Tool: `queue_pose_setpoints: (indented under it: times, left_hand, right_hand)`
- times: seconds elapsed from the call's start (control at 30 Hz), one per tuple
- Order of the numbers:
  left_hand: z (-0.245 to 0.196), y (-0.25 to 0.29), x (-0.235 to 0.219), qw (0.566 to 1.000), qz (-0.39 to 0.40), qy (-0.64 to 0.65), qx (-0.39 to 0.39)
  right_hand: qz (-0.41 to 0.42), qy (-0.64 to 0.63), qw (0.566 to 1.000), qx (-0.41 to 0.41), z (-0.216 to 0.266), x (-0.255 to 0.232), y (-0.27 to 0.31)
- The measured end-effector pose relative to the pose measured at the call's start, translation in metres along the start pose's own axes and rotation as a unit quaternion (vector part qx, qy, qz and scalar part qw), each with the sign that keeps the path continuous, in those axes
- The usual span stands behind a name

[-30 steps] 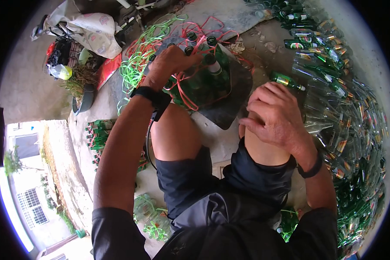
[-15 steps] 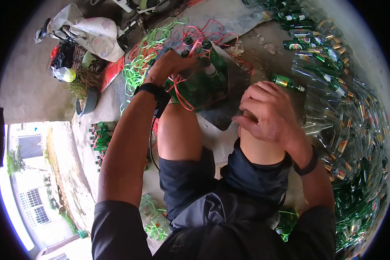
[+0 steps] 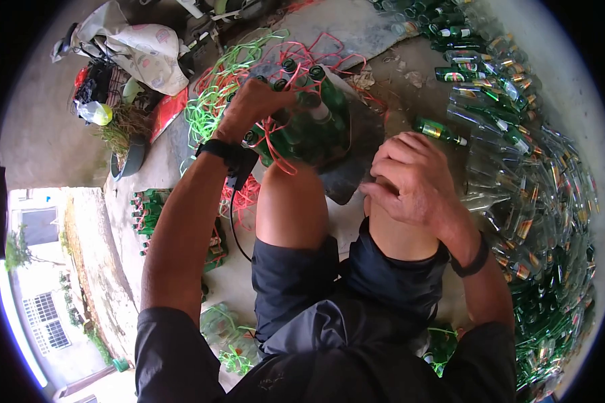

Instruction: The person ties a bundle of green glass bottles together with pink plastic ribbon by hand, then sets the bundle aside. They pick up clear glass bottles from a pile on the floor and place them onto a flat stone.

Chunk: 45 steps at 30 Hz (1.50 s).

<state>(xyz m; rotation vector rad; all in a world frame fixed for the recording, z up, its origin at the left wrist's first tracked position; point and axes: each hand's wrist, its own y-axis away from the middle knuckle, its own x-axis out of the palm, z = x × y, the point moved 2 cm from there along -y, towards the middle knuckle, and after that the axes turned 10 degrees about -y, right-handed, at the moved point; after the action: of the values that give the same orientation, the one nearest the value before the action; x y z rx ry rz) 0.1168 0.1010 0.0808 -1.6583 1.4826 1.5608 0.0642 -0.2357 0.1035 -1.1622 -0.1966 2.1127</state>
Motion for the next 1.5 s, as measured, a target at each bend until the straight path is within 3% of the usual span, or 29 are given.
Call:
queue_pose_setpoints:
  times: [0.27,0.37,0.6,0.7,0.73,0.8,0.83,0.87,0.93,0.97,1.07,1.13,1.2,1.23,1.4,1.47,1.5]
  left_hand:
    - [-0.001,0.022,-0.008,0.998,-0.058,-0.024,0.010]
    - [0.010,0.024,-0.009,0.998,-0.059,-0.006,0.034]
    - [0.063,0.034,-0.011,0.995,-0.097,-0.027,-0.016]
    - [0.089,0.055,-0.009,0.990,-0.122,0.051,0.047]
    - [0.103,0.056,-0.005,0.991,-0.122,0.050,0.034]
    - [0.138,0.049,0.010,0.937,-0.238,-0.178,0.181]
    - [0.156,0.051,0.012,0.922,-0.243,-0.230,0.195]
    - [0.174,0.056,0.018,0.925,-0.237,-0.232,0.183]
    - [0.179,0.078,0.001,0.994,-0.077,-0.078,-0.024]
    - [0.169,0.106,-0.009,0.992,-0.098,-0.024,-0.078]
    - [0.218,0.124,0.000,0.992,-0.073,-0.059,-0.090]
    - [0.237,0.153,0.003,0.992,-0.056,-0.014,-0.113]
    - [0.258,0.178,0.013,0.989,-0.113,-0.069,-0.061]
    - [0.240,0.200,0.001,0.979,-0.099,-0.003,-0.176]
    - [0.277,0.273,0.025,0.964,-0.118,0.117,-0.206]
    - [0.313,0.298,0.056,0.972,-0.143,0.095,-0.160]
    - [0.305,0.311,0.055,0.944,-0.121,0.151,-0.266]
  right_hand:
    - [-0.009,0.008,1.000,-0.003,0.003,-0.001,0.002]
    - [-0.015,0.010,1.000,-0.007,0.004,-0.001,0.002]
    - [-0.008,0.011,1.000,0.011,0.007,-0.002,0.003]
    - [-0.002,0.010,1.000,0.001,0.007,-0.003,0.002]
    - [0.005,0.000,1.000,-0.003,0.007,-0.003,0.001]
    - [0.002,0.025,0.999,-0.022,0.009,-0.002,-0.001]
    - [0.010,0.013,1.000,-0.022,0.009,-0.002,-0.002]
    - [0.017,0.002,1.000,-0.024,0.010,0.000,-0.002]
    - [-0.002,0.022,0.999,-0.024,0.010,0.001,-0.004]
    - [0.005,0.024,0.999,-0.028,0.010,0.000,-0.005]
    - [0.025,0.012,0.999,-0.027,0.009,0.001,-0.006]
    - [0.038,0.002,0.999,-0.030,0.008,0.002,-0.006]
    - [0.038,0.021,0.998,-0.036,0.009,0.004,-0.007]
    - [0.048,0.022,0.998,-0.040,0.006,0.005,-0.007]
    - [0.068,0.024,0.997,-0.041,0.004,0.009,-0.009]
    - [0.075,0.038,0.996,-0.022,0.004,0.010,-0.009]
    - [0.079,0.038,0.996,-0.025,0.002,0.009,-0.008]
